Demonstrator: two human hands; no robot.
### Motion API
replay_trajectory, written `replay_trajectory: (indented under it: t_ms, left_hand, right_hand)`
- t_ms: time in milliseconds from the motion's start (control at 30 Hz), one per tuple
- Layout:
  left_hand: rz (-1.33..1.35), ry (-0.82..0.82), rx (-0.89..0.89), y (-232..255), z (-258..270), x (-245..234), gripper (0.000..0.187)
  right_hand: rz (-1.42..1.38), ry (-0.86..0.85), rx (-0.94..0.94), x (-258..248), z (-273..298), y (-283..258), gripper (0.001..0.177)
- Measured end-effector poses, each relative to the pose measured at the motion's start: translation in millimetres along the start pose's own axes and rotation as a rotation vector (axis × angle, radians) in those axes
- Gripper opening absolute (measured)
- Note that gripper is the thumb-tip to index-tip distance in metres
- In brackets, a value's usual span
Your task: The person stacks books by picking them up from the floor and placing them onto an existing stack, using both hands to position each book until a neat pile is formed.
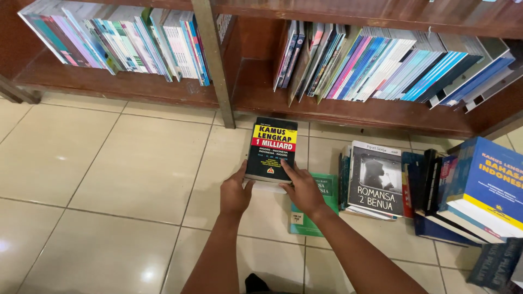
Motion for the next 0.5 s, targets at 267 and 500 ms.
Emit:
replay_trajectory:
  t_ms: [267, 500]
  left_hand:
    - [0.047, 0.043, 0.049, 0, 1, -2, 0.067]
    - [0.088, -0.013, 0.031, 4, 1, -6, 0.062]
  right_hand:
    - [0.044, 0.059, -0.082, 2, -2, 6, 0.073]
    - [0.067, 0.085, -0.088, 6, 2, 5, 0.07]
Point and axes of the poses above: each hand's wrist, its own z-axis away from the middle knuckle, its own x-axis out of the palm, y = z × x, the point moved 6 cm from there along -z, towards the middle knuckle, and after that the axes turned 5 degrees about -y, right-handed, at the moved point
